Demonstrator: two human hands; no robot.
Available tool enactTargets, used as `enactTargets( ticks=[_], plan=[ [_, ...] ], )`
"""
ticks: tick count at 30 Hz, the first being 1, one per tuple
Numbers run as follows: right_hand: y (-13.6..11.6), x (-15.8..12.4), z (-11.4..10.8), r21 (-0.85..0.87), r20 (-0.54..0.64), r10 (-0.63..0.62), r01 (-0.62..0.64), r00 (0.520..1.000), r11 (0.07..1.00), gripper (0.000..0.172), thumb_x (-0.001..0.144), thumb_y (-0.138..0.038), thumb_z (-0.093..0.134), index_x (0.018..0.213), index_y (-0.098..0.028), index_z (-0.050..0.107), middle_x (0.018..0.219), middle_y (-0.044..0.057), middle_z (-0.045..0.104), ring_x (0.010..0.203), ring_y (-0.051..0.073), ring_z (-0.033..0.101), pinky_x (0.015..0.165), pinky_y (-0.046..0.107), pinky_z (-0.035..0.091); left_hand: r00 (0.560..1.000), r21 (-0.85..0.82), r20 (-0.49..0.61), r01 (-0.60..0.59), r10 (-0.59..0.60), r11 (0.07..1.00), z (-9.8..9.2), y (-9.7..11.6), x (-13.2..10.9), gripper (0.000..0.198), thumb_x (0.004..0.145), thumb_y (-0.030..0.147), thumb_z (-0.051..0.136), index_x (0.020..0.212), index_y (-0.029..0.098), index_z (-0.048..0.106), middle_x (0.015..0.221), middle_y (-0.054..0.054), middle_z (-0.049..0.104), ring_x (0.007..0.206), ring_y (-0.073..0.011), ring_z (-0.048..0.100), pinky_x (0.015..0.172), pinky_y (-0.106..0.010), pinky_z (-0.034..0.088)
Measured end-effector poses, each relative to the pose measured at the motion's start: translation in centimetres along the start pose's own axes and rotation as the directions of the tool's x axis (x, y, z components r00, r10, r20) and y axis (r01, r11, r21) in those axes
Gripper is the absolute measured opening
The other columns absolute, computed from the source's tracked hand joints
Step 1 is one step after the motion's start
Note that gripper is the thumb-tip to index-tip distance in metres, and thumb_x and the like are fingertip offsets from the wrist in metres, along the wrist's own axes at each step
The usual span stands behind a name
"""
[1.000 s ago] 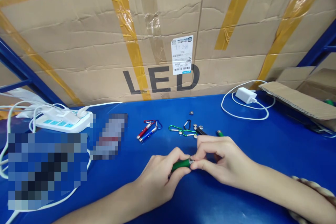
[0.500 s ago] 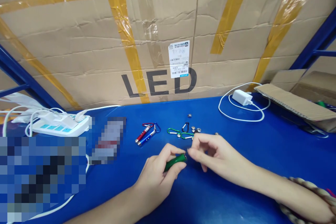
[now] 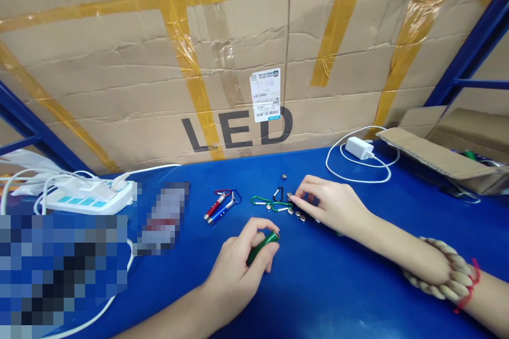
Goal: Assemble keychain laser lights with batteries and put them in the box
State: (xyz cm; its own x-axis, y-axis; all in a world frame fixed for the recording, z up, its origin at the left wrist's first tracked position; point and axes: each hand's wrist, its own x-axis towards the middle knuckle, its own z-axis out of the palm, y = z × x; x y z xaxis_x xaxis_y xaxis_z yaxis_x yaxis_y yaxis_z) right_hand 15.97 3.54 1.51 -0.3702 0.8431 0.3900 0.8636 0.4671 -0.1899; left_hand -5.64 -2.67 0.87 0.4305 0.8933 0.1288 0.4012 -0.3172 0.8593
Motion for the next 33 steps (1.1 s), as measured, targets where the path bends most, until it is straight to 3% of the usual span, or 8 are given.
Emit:
enactTargets(
  ticks=[6,12,26,33],
  plan=[
    [-0.6,-0.2,0.0,-0.011,-0.023,-0.051,0.051,0.998,0.999,0.016,0.085,-0.026,0.054,0.095,-0.022,0.066,0.087,0.002,0.067,0.079,0.017,0.063,0.056,0.023,0.042,1.0,0.0,0.011,0.025,-0.025,1.0,0.0,0.1,0.0,0.014,0.091,0.024,0.04,0.1,0.021,0.049,0.056,0.006,0.05,0.05,-0.0116,0.046,0.053,-0.021,0.032],
    [-1.1,-0.5,-0.1,-0.065,0.012,-0.153,0.153,0.988,0.986,0.016,0.08,-0.035,0.062,0.074,-0.022,0.068,0.077,0.003,0.065,0.073,0.018,0.06,0.059,0.026,0.043,0.999,0.002,0.008,0.036,-0.036,0.999,0.1,0.0,-0.1,0.015,0.09,0.024,0.041,0.1,0.021,0.051,0.055,0.006,0.051,0.051,-0.012,0.049,0.054,-0.021,0.034],
    [-1.2,-0.6,0.5,0.023,0.054,-0.205,0.204,0.977,0.979,0.012,0.081,-0.017,0.058,0.08,-0.022,0.068,0.081,0.002,0.066,0.077,0.018,0.058,0.064,0.028,0.046,1.0,-0.018,-0.001,0.028,-0.028,0.999,0.1,0.0,0.0,0.014,0.09,0.024,0.042,0.1,0.021,0.052,0.054,0.007,0.051,0.049,-0.0116,0.048,0.053,-0.021,0.034],
    [-1.5,-0.7,0.5,0.044,0.051,-0.233,0.231,0.971,0.972,0.017,0.083,-0.02,0.057,0.099,-0.019,0.064,0.092,0.005,0.065,0.086,0.021,0.058,0.074,0.035,0.048,1.0,-0.015,-0.014,0.0,0.0,1.0,-0.1,0.0,-0.1,0.018,0.09,0.023,0.041,0.105,0.02,0.051,0.058,0.004,0.057,0.055,-0.0133,0.053,0.057,-0.022,0.037]
  ],
)
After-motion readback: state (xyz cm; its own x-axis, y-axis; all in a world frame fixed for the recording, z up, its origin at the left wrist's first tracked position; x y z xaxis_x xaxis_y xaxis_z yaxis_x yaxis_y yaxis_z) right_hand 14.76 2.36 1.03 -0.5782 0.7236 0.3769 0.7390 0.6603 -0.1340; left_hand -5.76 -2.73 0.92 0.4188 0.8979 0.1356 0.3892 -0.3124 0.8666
